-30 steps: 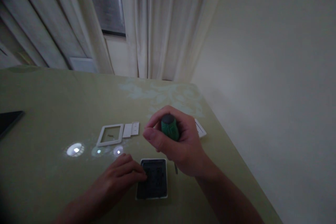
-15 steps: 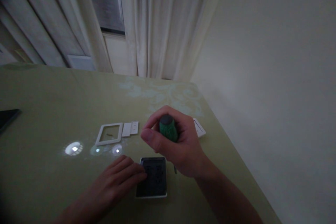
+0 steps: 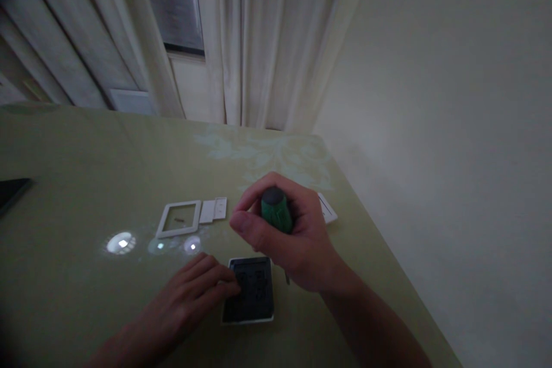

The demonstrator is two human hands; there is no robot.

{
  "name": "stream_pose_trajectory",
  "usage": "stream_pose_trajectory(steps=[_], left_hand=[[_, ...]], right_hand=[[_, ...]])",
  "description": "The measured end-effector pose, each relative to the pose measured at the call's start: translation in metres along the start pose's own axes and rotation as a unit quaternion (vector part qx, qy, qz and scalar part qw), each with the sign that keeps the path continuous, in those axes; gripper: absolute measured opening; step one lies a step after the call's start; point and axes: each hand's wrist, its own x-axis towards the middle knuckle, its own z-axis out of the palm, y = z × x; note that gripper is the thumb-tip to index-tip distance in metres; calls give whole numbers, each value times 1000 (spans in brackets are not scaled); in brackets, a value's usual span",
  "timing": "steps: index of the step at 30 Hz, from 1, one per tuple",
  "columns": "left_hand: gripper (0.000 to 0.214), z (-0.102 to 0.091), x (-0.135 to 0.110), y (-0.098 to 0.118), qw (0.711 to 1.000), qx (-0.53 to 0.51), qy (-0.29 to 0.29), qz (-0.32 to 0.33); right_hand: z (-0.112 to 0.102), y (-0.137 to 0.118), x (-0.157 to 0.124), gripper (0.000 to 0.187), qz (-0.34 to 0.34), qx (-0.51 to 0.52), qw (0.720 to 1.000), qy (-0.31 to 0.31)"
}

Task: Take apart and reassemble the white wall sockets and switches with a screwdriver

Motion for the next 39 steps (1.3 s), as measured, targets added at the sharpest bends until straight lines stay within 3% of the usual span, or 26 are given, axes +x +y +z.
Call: stream_pose_trajectory(steps=[18,31,39], left_hand=[[35,-5,2,1,999,-19,-19,-25],[34,-5,2,1,1000,-13,-8,-6],[24,10,-2,-2,994,-71,23,-81]], right_hand=[[0,-4,1,17,1,6,1000,-6],[0,-6,0,18,-1,3,1000,-12],[1,-6,0,18,3,-4,1000,-8]])
